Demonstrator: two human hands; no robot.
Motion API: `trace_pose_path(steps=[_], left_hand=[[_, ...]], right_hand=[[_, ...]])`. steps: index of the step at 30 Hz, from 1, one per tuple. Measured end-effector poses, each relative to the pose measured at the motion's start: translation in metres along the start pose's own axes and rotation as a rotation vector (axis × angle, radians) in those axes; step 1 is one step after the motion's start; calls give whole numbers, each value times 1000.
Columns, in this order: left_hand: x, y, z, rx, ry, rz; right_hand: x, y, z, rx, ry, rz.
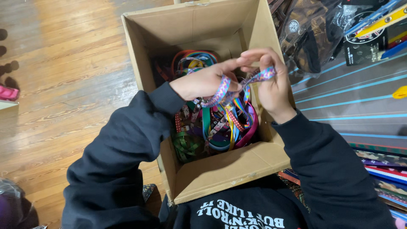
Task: The person takes various colored and patterned pet leashes out of a cardboard box and hangs them one by one onto metal hooks on a retail display wall.
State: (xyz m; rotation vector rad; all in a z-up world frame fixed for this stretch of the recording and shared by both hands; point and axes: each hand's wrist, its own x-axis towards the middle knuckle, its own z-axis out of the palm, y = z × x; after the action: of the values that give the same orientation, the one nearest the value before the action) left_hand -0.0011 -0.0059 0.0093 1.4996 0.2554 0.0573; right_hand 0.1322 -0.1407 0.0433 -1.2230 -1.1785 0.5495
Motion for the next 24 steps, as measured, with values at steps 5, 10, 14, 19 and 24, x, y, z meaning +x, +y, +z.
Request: trace_pose_path(steps=[5,10,14,19,24], left_hand=[[3,0,0,29,31,-7],[0,4,4,33,-36,-28],[5,-9,2,56,-72,-1],[3,-1,6,107,-142,-43],[9,-4,9,100,-5,-116]], right_hand=[[-4,-11,9,-48,-19,-50],[-2,-4,10,-109,14,-202],[-4,-3,13,-7,33,-140],[-5,-6,12,-29,2,-111],[-5,-16,-1,-163,-67,-129]])
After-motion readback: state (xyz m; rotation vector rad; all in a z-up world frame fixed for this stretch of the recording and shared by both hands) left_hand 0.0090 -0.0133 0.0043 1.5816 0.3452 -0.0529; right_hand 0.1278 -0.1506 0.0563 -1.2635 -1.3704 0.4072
